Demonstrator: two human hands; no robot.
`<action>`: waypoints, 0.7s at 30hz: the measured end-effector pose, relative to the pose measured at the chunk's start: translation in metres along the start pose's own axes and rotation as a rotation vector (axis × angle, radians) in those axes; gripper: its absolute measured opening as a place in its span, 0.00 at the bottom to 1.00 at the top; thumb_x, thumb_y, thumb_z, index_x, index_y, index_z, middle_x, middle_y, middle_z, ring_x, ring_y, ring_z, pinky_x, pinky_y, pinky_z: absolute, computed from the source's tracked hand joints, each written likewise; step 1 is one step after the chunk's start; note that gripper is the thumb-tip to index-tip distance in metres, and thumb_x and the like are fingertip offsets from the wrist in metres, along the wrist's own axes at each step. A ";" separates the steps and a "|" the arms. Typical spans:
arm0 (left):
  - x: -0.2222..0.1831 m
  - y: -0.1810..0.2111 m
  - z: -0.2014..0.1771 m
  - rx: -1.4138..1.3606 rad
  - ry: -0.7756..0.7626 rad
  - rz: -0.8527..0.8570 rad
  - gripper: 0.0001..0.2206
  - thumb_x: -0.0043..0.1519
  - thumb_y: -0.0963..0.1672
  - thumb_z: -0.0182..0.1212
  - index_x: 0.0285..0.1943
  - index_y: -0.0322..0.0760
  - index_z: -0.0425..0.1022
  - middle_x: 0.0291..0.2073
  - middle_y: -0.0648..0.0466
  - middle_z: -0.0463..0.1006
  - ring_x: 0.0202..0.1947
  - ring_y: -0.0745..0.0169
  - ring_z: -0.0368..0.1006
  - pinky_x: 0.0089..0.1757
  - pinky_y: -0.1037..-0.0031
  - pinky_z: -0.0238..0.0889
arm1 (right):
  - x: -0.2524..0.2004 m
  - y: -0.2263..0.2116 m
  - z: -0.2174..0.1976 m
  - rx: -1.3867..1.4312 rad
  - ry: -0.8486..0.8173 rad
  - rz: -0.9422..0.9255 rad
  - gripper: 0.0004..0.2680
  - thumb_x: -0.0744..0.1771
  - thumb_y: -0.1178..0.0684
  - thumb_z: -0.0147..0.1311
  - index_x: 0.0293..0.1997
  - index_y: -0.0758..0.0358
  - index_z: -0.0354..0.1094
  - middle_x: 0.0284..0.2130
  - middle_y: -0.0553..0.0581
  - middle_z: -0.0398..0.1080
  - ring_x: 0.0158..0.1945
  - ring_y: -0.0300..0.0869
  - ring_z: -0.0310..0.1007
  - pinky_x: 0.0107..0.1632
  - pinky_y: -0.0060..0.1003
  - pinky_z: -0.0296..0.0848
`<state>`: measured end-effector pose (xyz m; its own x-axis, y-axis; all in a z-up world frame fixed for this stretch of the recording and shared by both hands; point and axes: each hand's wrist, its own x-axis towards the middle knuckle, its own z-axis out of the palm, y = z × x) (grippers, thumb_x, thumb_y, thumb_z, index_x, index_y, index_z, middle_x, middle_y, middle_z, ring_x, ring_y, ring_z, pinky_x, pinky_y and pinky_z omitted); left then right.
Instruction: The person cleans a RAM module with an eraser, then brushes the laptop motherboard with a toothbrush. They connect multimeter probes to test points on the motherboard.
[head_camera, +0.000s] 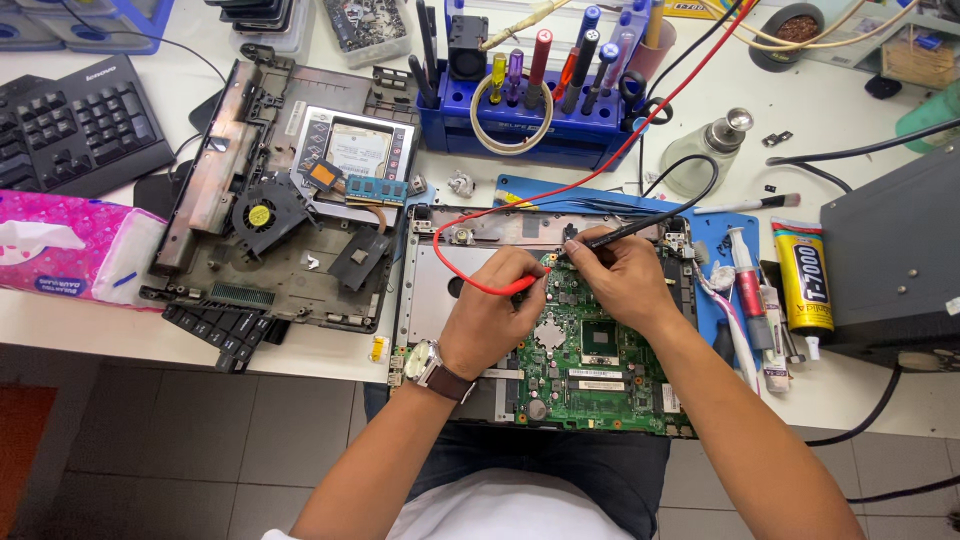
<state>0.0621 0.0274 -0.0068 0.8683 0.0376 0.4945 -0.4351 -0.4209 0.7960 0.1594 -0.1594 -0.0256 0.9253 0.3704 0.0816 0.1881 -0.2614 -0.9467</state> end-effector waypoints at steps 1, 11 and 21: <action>0.000 0.001 0.000 0.002 0.004 -0.003 0.03 0.61 0.36 0.60 0.40 0.35 0.73 0.35 0.47 0.76 0.41 0.42 0.79 0.42 0.64 0.73 | -0.001 -0.001 0.001 0.000 -0.005 0.000 0.03 0.69 0.55 0.59 0.39 0.62 0.77 0.20 0.58 0.72 0.26 0.38 0.71 0.31 0.33 0.71; 0.002 0.004 -0.002 0.009 0.003 0.014 0.03 0.61 0.36 0.60 0.39 0.35 0.73 0.34 0.47 0.77 0.41 0.41 0.78 0.44 0.62 0.72 | -0.001 -0.005 0.000 0.002 0.006 -0.012 0.03 0.69 0.56 0.59 0.38 0.62 0.76 0.19 0.56 0.69 0.24 0.36 0.67 0.29 0.31 0.67; 0.005 0.017 -0.005 0.086 0.000 -0.065 0.03 0.61 0.39 0.61 0.41 0.35 0.77 0.34 0.47 0.78 0.38 0.43 0.80 0.40 0.64 0.74 | -0.002 -0.010 0.000 -0.006 0.011 -0.022 0.03 0.69 0.56 0.59 0.39 0.64 0.76 0.19 0.55 0.69 0.24 0.36 0.67 0.29 0.31 0.66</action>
<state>0.0580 0.0250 0.0108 0.8943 0.0670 0.4425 -0.3558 -0.4934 0.7937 0.1551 -0.1573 -0.0163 0.9243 0.3666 0.1058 0.2105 -0.2587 -0.9427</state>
